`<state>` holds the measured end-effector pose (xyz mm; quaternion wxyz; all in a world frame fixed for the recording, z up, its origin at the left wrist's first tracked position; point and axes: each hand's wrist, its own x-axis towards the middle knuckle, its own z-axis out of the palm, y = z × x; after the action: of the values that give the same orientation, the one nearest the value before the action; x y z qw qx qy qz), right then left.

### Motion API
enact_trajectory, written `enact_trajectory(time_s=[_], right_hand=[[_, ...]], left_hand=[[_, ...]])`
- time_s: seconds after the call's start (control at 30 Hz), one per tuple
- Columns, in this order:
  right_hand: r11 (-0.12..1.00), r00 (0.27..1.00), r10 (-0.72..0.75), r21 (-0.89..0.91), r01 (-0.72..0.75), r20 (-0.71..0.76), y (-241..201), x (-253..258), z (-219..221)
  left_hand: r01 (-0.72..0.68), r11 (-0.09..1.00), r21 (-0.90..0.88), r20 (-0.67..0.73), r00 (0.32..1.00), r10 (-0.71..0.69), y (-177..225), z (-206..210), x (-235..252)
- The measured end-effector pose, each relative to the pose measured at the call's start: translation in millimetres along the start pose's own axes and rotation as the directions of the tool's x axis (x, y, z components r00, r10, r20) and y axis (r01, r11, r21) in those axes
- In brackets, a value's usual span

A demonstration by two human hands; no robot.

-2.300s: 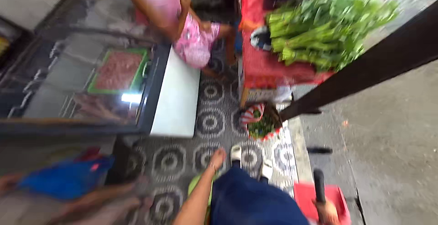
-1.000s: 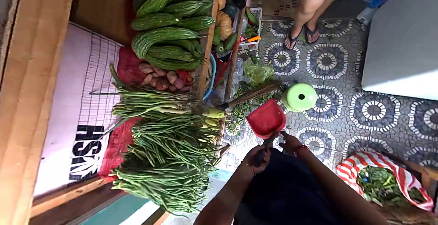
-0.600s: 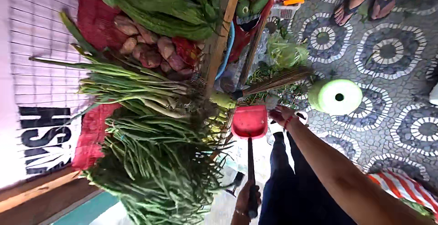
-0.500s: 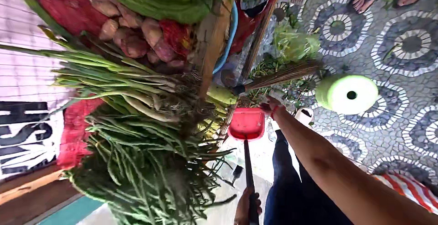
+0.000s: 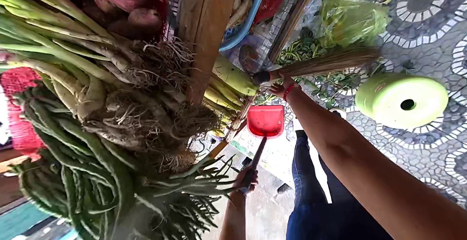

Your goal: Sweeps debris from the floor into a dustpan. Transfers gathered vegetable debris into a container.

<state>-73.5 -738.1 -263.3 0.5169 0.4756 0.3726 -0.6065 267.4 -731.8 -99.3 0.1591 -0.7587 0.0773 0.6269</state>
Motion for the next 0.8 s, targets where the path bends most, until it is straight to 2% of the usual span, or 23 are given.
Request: enact_trajectory(time_s=[0.13,0.23,0.3,0.37,0.43,0.5,0.53,0.6,0.63,0.7,0.8], right_hand=[[1.0,0.999,-0.01,0.024,0.009,0.042,-10.2,18.1,15.7],[0.999,0.998,-0.052,0.006,0.052,0.018,-7.6,37.4,26.0],[0.988,0.988,-0.132,-0.087,0.125,-0.085,-0.2,22.3,23.2],[0.951,0.943,-0.31,-0.046,0.307,-0.121,15.2,-16.2,-1.0],[0.926,0.926,-0.378,-0.021,0.378,-0.008,27.2,-77.3,-45.4],[0.953,0.953,-0.303,0.001,0.303,-0.006,33.7,-138.3,-100.6],[0.966,0.967,-0.251,-0.072,0.248,-0.041,32.7,-170.9,-127.6],[0.93,0.97,-0.184,-0.346,0.121,-0.156,22.5,-238.7,-175.1],[0.853,0.963,-0.173,-0.52,0.041,-0.206,12.5,-271.5,-197.6],[0.576,0.948,-0.223,-0.815,-0.06,-0.227,-13.7,-331.3,-238.0],[0.136,0.915,-0.384,-0.988,-0.075,-0.122,-58.2,-403.3,-260.1]], left_hand=[[0.047,0.995,0.084,0.115,0.992,-0.057,48.4,-15.3,1.6],[0.008,0.99,0.141,0.044,0.999,-0.014,76.1,-5.4,2.6],[-0.024,0.987,0.16,0.003,1.0,0.024,89.7,5.8,2.3],[-0.052,0.991,0.121,0.032,0.998,0.048,100.8,21.4,1.9],[-0.128,0.99,0.065,0.13,0.984,0.119,108.6,38.1,-0.4],[-0.179,0.983,-0.045,0.2,0.962,0.185,113.4,50.7,-1.1],[-0.184,0.978,-0.102,0.211,0.956,0.202,115.5,56.5,-1.3],[-0.184,0.972,-0.145,0.224,0.951,0.214,117.9,65.2,-4.3],[-0.18,0.972,-0.149,0.232,0.949,0.211,117.8,67.9,-5.0],[-0.161,0.98,-0.12,0.249,0.95,0.187,115.5,74.1,-7.0],[-0.141,0.987,-0.073,0.281,0.947,0.156,112.4,82.4,-10.1]])
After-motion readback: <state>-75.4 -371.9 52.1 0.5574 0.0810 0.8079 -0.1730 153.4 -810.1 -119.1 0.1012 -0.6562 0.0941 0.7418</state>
